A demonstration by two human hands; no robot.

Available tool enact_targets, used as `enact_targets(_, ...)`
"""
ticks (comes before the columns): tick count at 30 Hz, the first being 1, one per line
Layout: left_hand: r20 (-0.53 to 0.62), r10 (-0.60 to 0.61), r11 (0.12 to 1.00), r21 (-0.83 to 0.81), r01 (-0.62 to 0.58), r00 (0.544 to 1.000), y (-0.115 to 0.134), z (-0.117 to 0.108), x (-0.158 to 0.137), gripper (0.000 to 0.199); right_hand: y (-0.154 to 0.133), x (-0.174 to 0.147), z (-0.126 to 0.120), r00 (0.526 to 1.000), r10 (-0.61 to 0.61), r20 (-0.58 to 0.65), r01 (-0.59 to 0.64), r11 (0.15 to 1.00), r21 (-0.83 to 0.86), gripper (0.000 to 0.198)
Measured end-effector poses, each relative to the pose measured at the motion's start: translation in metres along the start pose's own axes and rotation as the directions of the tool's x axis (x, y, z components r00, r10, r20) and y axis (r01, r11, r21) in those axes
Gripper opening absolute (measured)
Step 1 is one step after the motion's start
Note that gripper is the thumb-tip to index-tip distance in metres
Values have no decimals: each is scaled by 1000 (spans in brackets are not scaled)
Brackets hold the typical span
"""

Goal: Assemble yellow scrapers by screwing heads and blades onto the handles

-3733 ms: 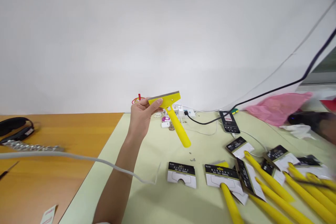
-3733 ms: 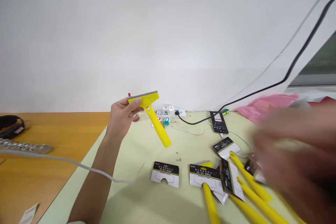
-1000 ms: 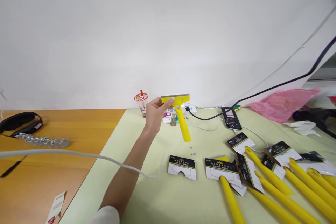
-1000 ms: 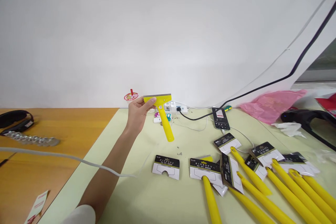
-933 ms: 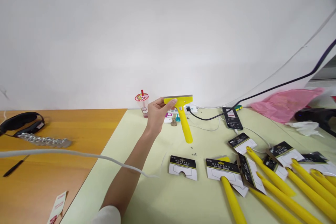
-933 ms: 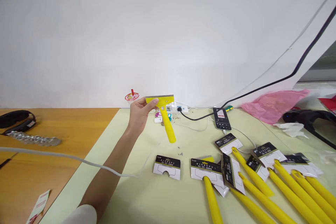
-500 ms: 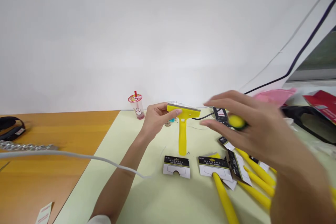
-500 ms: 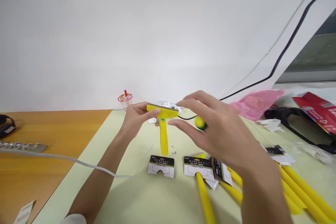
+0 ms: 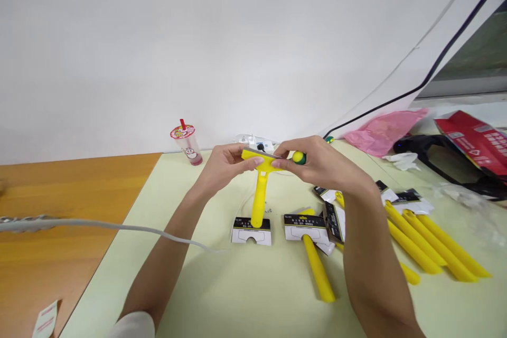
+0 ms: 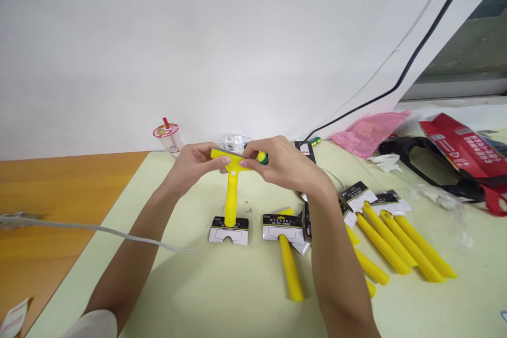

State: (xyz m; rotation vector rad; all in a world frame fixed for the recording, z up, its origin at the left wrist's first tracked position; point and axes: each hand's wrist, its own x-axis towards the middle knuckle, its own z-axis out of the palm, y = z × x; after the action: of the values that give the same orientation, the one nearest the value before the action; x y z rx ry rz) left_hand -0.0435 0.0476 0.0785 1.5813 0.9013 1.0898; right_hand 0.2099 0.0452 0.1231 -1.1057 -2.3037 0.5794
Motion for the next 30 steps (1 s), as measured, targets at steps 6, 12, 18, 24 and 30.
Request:
enact_targets(6, 91, -94, 992, -75, 101, 991, -21, 9, 8, 49, 19, 8, 3, 998, 17, -62, -16, 1000, 16, 30)
enact_targets(12, -19, -163, 977, -141, 159, 986, -38, 12, 18, 51, 38, 16, 13, 993, 100, -63, -100, 995, -6, 39)
enact_targets(18, -298, -65, 996, -72, 46, 952, -36, -23, 24, 47, 56, 20, 18, 966, 244, 87, -222, 952, -212, 19)
enact_targets(24, -447, 23, 999, -25, -38, 894, -18, -54, 18, 42, 39, 38, 70, 698, 418, 581, -152, 880, -451, 17)
enact_targets(30, -455, 73, 997, 15, -74, 887, -3, -57, 9, 40, 27, 52, 122, 567, 458, 685, -94, 862, -499, 16)
